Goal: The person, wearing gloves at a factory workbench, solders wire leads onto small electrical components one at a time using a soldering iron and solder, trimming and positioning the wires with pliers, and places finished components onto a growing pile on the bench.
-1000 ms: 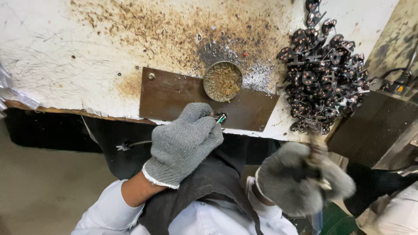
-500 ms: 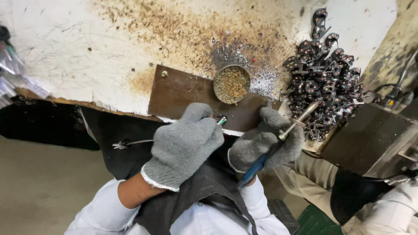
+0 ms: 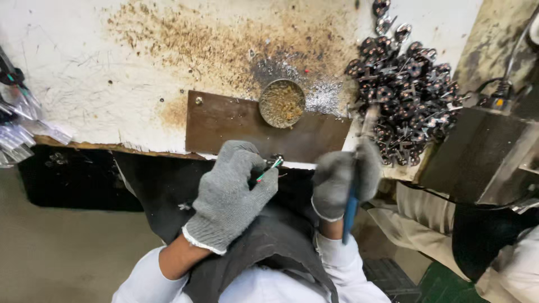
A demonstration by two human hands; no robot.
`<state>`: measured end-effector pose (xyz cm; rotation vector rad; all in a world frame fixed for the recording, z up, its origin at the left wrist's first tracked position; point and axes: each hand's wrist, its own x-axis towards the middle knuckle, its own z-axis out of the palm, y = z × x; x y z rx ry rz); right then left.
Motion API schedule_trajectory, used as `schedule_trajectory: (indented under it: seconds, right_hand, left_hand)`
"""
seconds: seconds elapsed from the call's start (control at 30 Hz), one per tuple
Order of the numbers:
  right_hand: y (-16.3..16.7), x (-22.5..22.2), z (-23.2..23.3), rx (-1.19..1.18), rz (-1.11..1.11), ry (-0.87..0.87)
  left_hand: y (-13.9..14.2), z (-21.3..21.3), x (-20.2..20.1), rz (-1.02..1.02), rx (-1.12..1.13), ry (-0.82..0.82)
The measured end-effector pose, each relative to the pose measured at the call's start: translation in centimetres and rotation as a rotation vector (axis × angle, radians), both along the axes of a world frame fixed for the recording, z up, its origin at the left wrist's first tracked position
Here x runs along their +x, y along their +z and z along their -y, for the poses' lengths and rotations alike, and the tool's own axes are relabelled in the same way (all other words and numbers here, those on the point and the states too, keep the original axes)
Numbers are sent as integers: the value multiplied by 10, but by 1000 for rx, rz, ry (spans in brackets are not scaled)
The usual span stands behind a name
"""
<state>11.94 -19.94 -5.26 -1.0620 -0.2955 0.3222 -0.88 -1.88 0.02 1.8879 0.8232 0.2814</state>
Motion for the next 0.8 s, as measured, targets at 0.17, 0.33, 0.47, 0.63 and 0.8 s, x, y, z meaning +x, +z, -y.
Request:
schedule_trajectory:
  seconds: [0.17, 0.33, 0.47, 0.63, 0.8]
  right_hand:
    - [16, -9, -10, -507, 361, 176]
    - [50, -2, -27, -841, 864, 435]
    - [62, 3, -37, -828, 771, 447]
    - [65, 1, -28, -961, 770, 485]
    - [40, -18, -17, -531, 421, 95]
  left_hand:
    - [-6, 0, -3, 80, 53, -188]
    - [-8, 0, -10, 94, 58, -263]
    - [-8, 3, -9, 15, 68, -323]
    - [-6, 3, -7, 96, 42, -286]
    - [3, 1, -8, 83, -66, -260]
